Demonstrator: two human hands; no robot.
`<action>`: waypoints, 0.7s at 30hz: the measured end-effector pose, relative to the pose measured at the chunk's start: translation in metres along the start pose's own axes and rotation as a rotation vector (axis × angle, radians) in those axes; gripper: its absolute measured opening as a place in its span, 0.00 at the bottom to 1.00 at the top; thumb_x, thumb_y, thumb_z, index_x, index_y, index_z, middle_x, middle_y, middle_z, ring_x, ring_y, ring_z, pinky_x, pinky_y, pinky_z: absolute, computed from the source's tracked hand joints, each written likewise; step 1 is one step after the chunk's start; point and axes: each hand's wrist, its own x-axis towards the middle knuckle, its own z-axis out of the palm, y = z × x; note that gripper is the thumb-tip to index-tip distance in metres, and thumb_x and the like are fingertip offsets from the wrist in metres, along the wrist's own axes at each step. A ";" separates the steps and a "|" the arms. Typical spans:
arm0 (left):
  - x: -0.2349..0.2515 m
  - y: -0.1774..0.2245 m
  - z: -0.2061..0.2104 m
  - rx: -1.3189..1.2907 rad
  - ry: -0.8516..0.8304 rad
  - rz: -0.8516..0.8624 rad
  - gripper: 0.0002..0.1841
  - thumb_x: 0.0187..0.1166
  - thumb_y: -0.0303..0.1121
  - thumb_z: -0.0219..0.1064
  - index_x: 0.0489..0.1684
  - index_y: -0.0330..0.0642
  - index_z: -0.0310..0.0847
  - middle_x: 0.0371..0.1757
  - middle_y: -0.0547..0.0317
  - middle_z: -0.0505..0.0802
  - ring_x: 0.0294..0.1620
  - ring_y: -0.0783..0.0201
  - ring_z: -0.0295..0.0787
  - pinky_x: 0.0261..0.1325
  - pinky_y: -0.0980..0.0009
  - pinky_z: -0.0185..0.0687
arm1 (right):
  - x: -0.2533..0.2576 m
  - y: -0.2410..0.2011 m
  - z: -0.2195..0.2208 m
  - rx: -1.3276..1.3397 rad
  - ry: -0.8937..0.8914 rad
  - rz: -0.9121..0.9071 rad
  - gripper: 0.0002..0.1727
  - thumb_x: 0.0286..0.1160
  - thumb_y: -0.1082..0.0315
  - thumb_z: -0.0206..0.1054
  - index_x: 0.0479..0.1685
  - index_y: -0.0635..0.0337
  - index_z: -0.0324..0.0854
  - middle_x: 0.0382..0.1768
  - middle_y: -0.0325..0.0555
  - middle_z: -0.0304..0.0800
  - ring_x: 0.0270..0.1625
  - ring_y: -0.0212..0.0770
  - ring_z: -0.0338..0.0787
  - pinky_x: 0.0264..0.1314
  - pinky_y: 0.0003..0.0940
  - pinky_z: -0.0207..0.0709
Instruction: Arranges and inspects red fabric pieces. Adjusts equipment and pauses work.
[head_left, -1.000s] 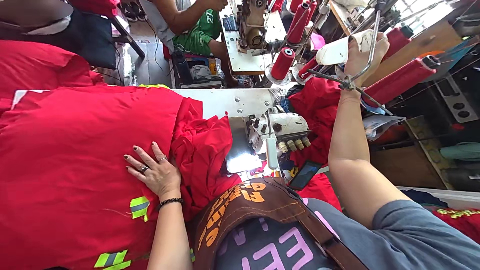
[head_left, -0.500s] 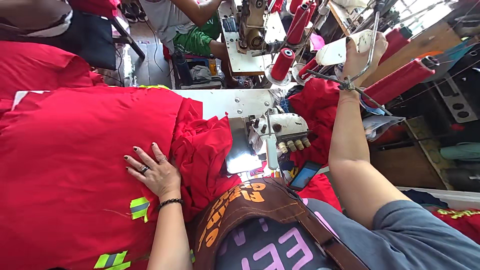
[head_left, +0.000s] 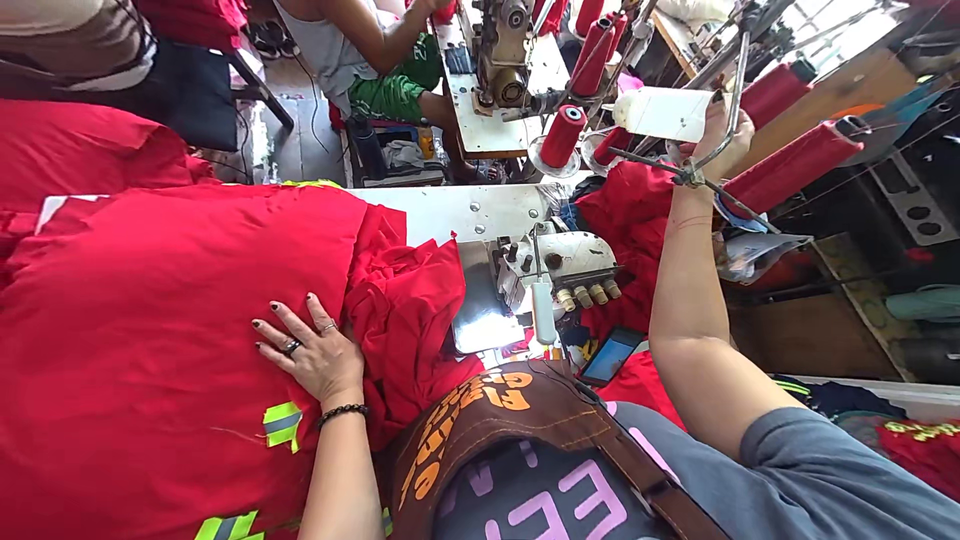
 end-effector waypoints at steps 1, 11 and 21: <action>0.000 0.000 0.000 0.000 -0.006 0.001 0.32 0.93 0.44 0.45 0.96 0.49 0.46 0.95 0.31 0.48 0.93 0.25 0.39 0.88 0.28 0.34 | -0.005 -0.003 0.001 0.000 -0.029 0.021 0.26 0.80 0.54 0.70 0.68 0.63 0.76 0.44 0.48 0.87 0.32 0.38 0.89 0.34 0.35 0.88; -0.001 0.001 -0.001 -0.033 -0.006 -0.004 0.31 0.93 0.41 0.44 0.96 0.51 0.47 0.95 0.33 0.47 0.94 0.26 0.38 0.88 0.28 0.32 | -0.018 -0.013 0.015 -0.033 -0.146 -0.123 0.31 0.68 0.53 0.79 0.67 0.61 0.78 0.47 0.48 0.89 0.38 0.38 0.90 0.39 0.35 0.87; -0.001 -0.001 0.000 -0.023 0.001 0.006 0.31 0.92 0.41 0.46 0.96 0.51 0.47 0.96 0.35 0.47 0.94 0.27 0.38 0.88 0.28 0.33 | -0.031 -0.039 0.027 -0.199 -0.193 -0.130 0.36 0.66 0.49 0.79 0.71 0.61 0.77 0.56 0.52 0.87 0.51 0.42 0.90 0.52 0.39 0.85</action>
